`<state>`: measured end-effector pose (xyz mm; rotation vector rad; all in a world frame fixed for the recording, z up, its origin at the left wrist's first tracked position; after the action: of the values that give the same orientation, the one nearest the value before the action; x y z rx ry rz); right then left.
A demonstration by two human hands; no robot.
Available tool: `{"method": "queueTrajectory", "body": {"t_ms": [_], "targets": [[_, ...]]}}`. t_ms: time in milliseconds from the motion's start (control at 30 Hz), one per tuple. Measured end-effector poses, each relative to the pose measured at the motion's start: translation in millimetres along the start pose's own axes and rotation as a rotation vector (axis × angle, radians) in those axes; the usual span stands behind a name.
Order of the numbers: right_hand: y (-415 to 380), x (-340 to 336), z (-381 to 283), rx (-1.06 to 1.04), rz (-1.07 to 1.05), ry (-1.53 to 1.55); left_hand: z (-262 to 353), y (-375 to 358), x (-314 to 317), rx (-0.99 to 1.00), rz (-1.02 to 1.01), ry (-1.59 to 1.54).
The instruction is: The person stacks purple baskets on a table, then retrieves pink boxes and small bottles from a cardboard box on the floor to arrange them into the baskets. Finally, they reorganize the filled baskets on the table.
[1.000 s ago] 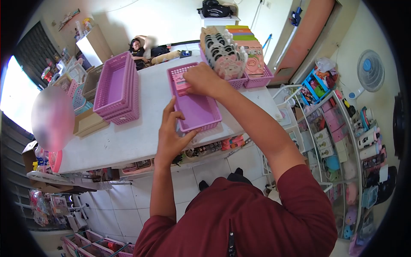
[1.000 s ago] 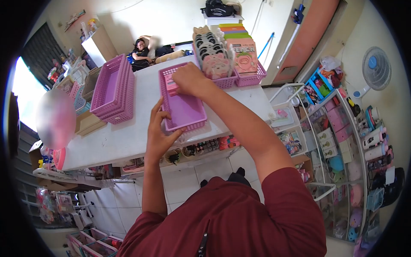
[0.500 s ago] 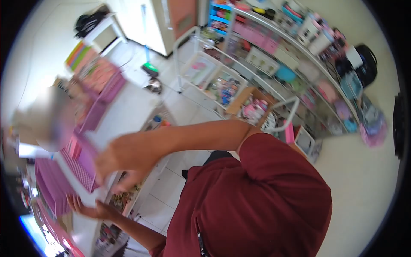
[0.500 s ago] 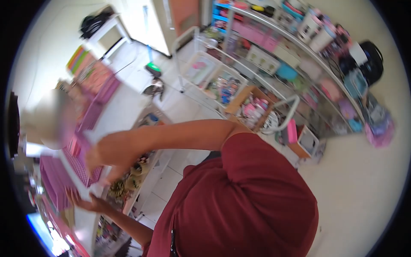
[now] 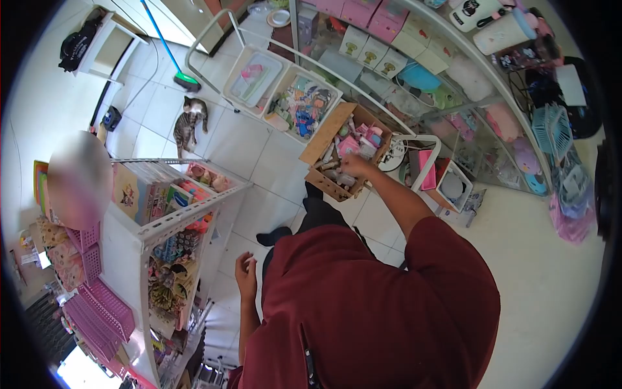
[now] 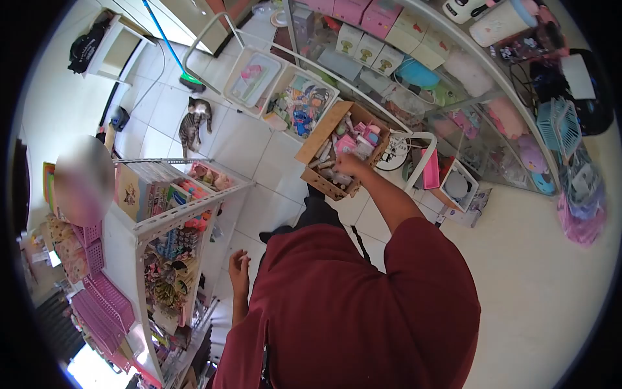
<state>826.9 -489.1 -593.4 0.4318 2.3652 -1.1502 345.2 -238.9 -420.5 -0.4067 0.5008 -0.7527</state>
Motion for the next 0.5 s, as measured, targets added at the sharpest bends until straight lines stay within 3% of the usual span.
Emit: {"method": "queueTrajectory", "body": {"t_ms": [67,133,200,300,433,500], "targets": [[-7.2,-60.7,0.2,0.198,0.383,-0.192,-66.4,-41.2,-22.0,-0.318,0.101,0.083],[19.0,-72.6,19.7,0.244,0.336,-0.276,-135.4,-94.7,-51.9,-0.71,0.251,-0.107],[42.7,-61.9,44.9,0.31,0.247,-0.345,-155.2,-141.2,-73.5,-0.884,0.36,-0.109],[58.9,-56.5,41.5,0.294,0.228,-0.397,-133.0,-164.0,-77.9,-0.909,0.242,0.135],[70.3,-46.7,31.5,0.261,0.274,-0.477,-100.6,-149.0,-56.7,-0.72,0.103,0.319],[64.6,-34.5,22.0,0.144,0.127,-0.592,-88.4,-129.8,-46.3,-0.652,0.038,0.404]]}}
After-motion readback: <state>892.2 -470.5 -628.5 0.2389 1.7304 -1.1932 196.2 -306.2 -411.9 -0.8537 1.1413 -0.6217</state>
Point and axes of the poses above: each hand's wrist, its own y-axis towards the middle knuckle, its own x-axis out of the palm, z = x × y, the point moved 8 cm from there along y, towards the middle knuckle
